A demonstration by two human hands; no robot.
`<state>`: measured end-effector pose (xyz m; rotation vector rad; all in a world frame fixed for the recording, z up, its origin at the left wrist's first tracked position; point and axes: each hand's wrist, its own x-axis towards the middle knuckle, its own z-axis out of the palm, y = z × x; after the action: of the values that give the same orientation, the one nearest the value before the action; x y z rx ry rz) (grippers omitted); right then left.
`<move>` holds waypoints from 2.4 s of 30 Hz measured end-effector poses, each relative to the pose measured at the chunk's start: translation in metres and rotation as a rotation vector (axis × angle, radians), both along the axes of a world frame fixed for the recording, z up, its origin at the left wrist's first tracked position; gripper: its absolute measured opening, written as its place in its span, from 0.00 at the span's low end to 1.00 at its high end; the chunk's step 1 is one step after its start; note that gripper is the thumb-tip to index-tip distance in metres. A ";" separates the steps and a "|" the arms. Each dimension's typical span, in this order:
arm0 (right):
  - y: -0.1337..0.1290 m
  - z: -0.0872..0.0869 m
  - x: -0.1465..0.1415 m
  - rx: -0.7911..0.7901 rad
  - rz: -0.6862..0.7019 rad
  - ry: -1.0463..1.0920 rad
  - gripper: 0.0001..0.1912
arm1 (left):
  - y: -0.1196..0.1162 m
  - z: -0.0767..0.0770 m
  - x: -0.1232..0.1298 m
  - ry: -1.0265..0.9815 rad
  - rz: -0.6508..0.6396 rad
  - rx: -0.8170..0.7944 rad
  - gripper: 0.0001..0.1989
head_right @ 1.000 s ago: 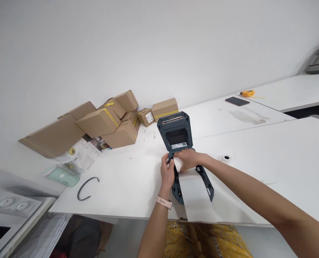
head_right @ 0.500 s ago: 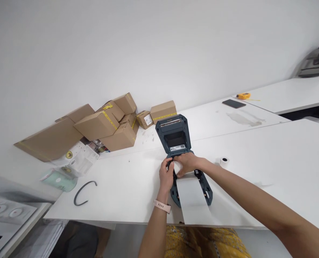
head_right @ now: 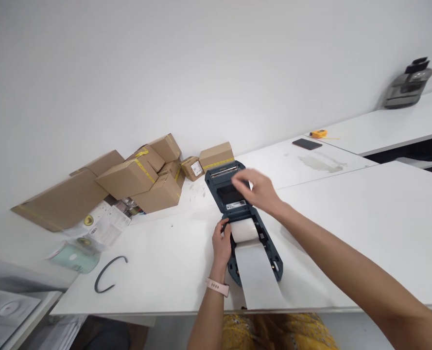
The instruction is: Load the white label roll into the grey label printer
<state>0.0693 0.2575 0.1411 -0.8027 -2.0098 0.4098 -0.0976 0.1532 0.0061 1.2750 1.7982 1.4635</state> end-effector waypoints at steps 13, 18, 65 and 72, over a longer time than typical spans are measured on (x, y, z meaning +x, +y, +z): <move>0.000 0.013 -0.002 -0.141 0.130 0.163 0.29 | -0.108 -0.021 0.036 -0.147 0.484 0.074 0.24; -0.073 -0.039 0.036 -0.046 0.199 0.097 0.22 | -0.165 -0.049 0.073 -0.557 0.156 -0.251 0.36; -0.139 -0.167 0.035 -0.937 -0.075 0.480 0.43 | -0.090 -0.002 0.046 -0.388 0.030 -0.077 0.41; -0.148 -0.164 0.047 -0.814 -0.025 0.443 0.39 | -0.112 -0.005 0.038 -0.426 0.002 -0.063 0.43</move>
<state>0.1162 0.1093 -0.0228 -1.0932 -1.3881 1.3127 -0.0596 0.0413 0.0011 0.8490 1.5454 1.5289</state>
